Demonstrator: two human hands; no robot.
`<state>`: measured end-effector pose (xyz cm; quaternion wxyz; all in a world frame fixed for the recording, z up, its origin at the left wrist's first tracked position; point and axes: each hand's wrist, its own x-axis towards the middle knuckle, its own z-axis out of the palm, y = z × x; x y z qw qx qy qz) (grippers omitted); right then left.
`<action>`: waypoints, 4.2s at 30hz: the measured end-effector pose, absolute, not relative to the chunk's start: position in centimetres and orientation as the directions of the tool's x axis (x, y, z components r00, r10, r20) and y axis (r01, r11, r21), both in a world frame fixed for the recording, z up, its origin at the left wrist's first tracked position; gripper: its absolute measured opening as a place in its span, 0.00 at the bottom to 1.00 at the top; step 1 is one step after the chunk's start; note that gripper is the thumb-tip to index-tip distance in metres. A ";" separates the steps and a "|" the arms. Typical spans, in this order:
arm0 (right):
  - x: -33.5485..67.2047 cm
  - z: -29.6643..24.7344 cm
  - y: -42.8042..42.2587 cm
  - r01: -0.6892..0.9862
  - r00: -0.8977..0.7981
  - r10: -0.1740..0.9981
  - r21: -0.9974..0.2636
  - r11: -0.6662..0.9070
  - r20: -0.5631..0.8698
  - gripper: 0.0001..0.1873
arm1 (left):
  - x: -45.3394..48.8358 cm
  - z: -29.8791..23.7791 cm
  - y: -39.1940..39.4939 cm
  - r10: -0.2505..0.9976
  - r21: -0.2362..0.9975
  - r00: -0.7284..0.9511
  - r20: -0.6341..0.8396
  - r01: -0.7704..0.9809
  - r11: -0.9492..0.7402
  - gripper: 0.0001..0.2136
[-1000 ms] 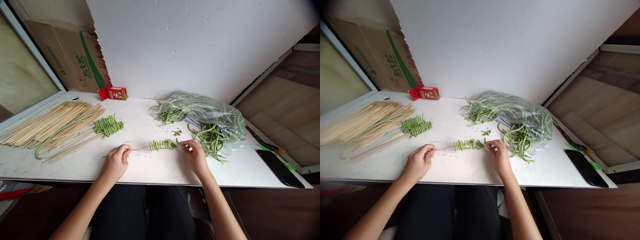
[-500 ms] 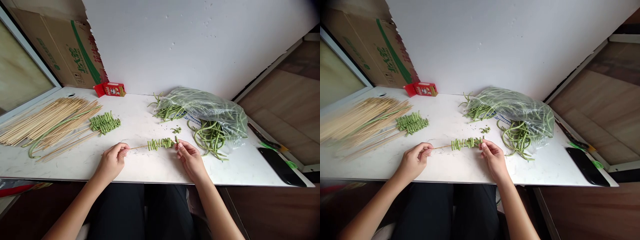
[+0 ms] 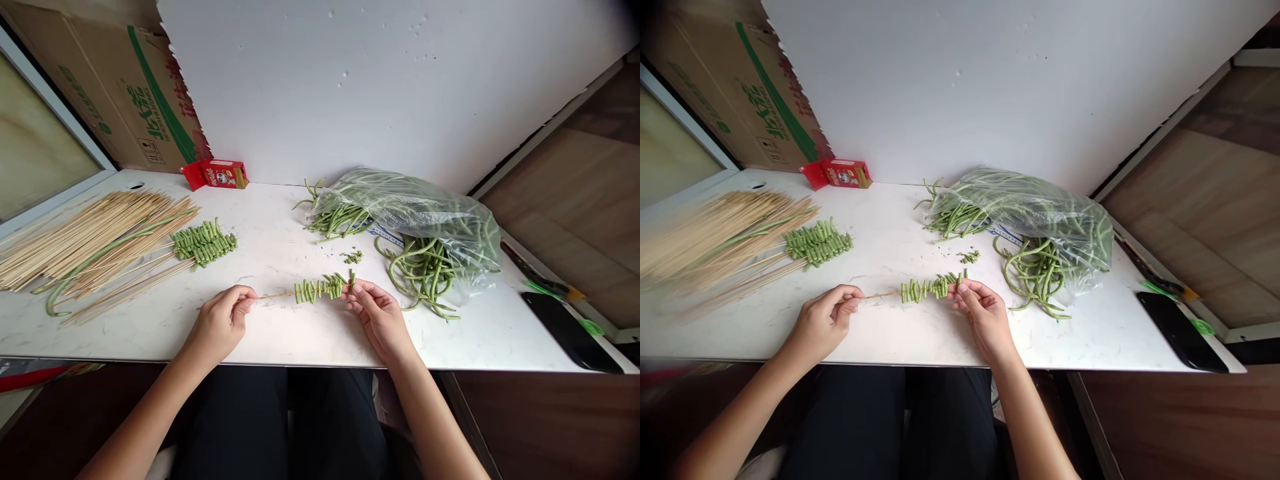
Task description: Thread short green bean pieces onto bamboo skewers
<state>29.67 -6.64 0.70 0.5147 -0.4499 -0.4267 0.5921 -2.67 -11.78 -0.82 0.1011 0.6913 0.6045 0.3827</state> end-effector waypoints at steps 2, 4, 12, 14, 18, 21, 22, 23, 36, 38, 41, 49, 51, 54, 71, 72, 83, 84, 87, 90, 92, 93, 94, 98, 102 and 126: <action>29.7 0.7 -6.6 -0.231 -0.075 0.993 -0.967 -0.110 -0.095 0.20 | -2.7 -0.8 -11.8 0.914 0.602 -0.025 0.406 0.760 -0.247 0.09; 29.7 0.5 -6.6 -0.244 -0.084 0.992 -0.963 -0.114 -0.096 0.19 | -2.7 -0.7 -11.7 0.915 0.601 -0.025 0.402 0.761 -0.243 0.09; 29.6 0.6 -6.8 -0.250 -0.088 0.990 -0.960 -0.126 -0.107 0.20 | -2.7 -0.9 -11.8 0.913 0.594 -0.014 0.408 0.763 -0.254 0.08; 29.6 0.6 -6.8 -0.256 -0.087 0.990 -0.958 -0.126 -0.107 0.19 | -2.7 -0.9 -11.8 0.910 0.589 -0.010 0.414 0.766 -0.259 0.08; 29.6 0.5 -6.7 -0.287 -0.088 0.991 -0.950 -0.122 -0.100 0.17 | -2.7 -0.9 -11.7 0.906 0.579 0.006 0.424 0.767 -0.276 0.09; 29.5 0.4 -6.7 -0.309 -0.082 0.992 -0.944 -0.118 -0.098 0.17 | -2.7 -0.7 -11.7 0.904 0.568 0.012 0.427 0.775 -0.278 0.09; 29.5 0.4 -6.7 -0.311 -0.079 0.992 -0.943 -0.116 -0.096 0.17 | -2.7 -0.7 -11.7 0.904 0.565 0.013 0.427 0.777 -0.278 0.09; 29.5 0.4 -6.7 -0.313 -0.079 0.992 -0.943 -0.114 -0.094 0.17 | -2.7 -0.6 -11.7 0.904 0.564 0.013 0.427 0.777 -0.278 0.09; 29.5 0.6 -6.7 -0.324 -0.039 0.996 -0.941 -0.094 -0.086 0.16 | -2.5 -0.5 -11.8 0.900 0.577 0.009 0.436 0.765 -0.287 0.08; 29.5 0.6 -6.7 -0.316 -0.032 0.996 -0.945 -0.086 -0.080 0.15 | -2.6 -0.6 -11.8 0.898 0.572 0.014 0.440 0.767 -0.292 0.08; 29.5 0.6 -6.7 -0.298 -0.016 0.997 -0.951 -0.081 -0.080 0.15 | -2.6 -0.6 -11.8 0.897 0.568 0.020 0.441 0.768 -0.296 0.09; 29.6 0.5 -6.8 -0.266 -0.043 0.997 -0.961 -0.078 -0.069 0.13 | -2.5 -0.4 -11.8 0.899 0.570 0.016 0.438 0.768 -0.292 0.10; 29.6 0.5 -6.8 -0.255 -0.048 0.997 -0.964 -0.071 -0.061 0.13 | -2.5 -0.4 -11.8 0.899 0.568 0.013 0.439 0.770 -0.289 0.10; 29.7 0.5 -6.8 -0.245 -0.057 0.996 -0.967 -0.073 -0.061 0.13 | -2.5 -0.5 -11.8 0.900 0.570 0.011 0.435 0.771 -0.285 0.10; 29.8 0.8 -7.1 -0.190 -0.060 0.995 -0.978 -0.087 -0.077 0.12 | -2.6 -0.4 -11.8 0.912 0.574 0.004 0.410 0.776 -0.261 0.12; 29.8 0.7 -7.1 -0.182 -0.058 0.995 -0.980 -0.085 -0.075 0.12 | -2.7 -0.4 -11.8 0.912 0.575 0.003 0.410 0.775 -0.261 0.12; 30.1 0.5 -7.1 -0.153 -0.093 0.993 -0.985 -0.081 -0.068 0.12 | -2.7 -0.4 -11.9 0.914 0.576 0.004 0.405 0.775 -0.259 0.13; 30.1 0.4 -7.1 -0.151 -0.095 0.993 -0.985 -0.080 -0.066 0.12 | -2.8 -0.4 -11.9 0.914 0.576 0.004 0.405 0.776 -0.258 0.13; 30.2 0.3 -7.1 -0.147 -0.104 0.993 -0.986 -0.080 -0.065 0.12 | -2.8 -0.4 -11.9 0.915 0.581 0.002 0.405 0.772 -0.259 0.13; 30.2 0.1 -7.1 -0.143 -0.107 0.992 -0.987 -0.075 -0.060 0.12 | -2.8 -0.4 -12.0 0.915 0.583 0.004 0.402 0.770 -0.259 0.14; 30.2 0.1 -7.1 -0.144 -0.112 0.992 -0.987 -0.071 -0.055 0.12 | -2.8 -0.4 -12.0 0.915 0.581 0.006 0.404 0.771 -0.262 0.14; 30.2 0.1 -7.1 -0.145 -0.114 0.992 -0.987 -0.071 -0.054 0.12 | -2.8 -0.4 -12.0 0.913 0.580 0.009 0.407 0.770 -0.266 0.14; 30.2 0.1 -7.1 -0.146 -0.115 0.992 -0.987 -0.071 -0.054 0.11 | -2.8 -0.4 -12.0 0.913 0.580 0.011 0.409 0.769 -0.269 0.14; 30.2 0.1 -7.1 -0.141 -0.113 0.992 -0.988 -0.069 -0.053 0.11 | -2.9 -0.5 -12.0 0.912 0.577 0.012 0.409 0.771 -0.269 0.14; 30.2 0.2 -7.1 -0.134 -0.113 0.992 -0.989 -0.061 -0.046 0.12 | -2.9 -0.6 -12.0 0.914 0.569 0.020 0.405 0.777 -0.268 0.13; 29.9 0.7 -7.2 -0.129 -0.126 0.989 -0.988 -0.088 -0.072 0.14 | -2.9 -0.6 -12.1 0.915 0.588 0.028 0.403 0.758 -0.282 0.14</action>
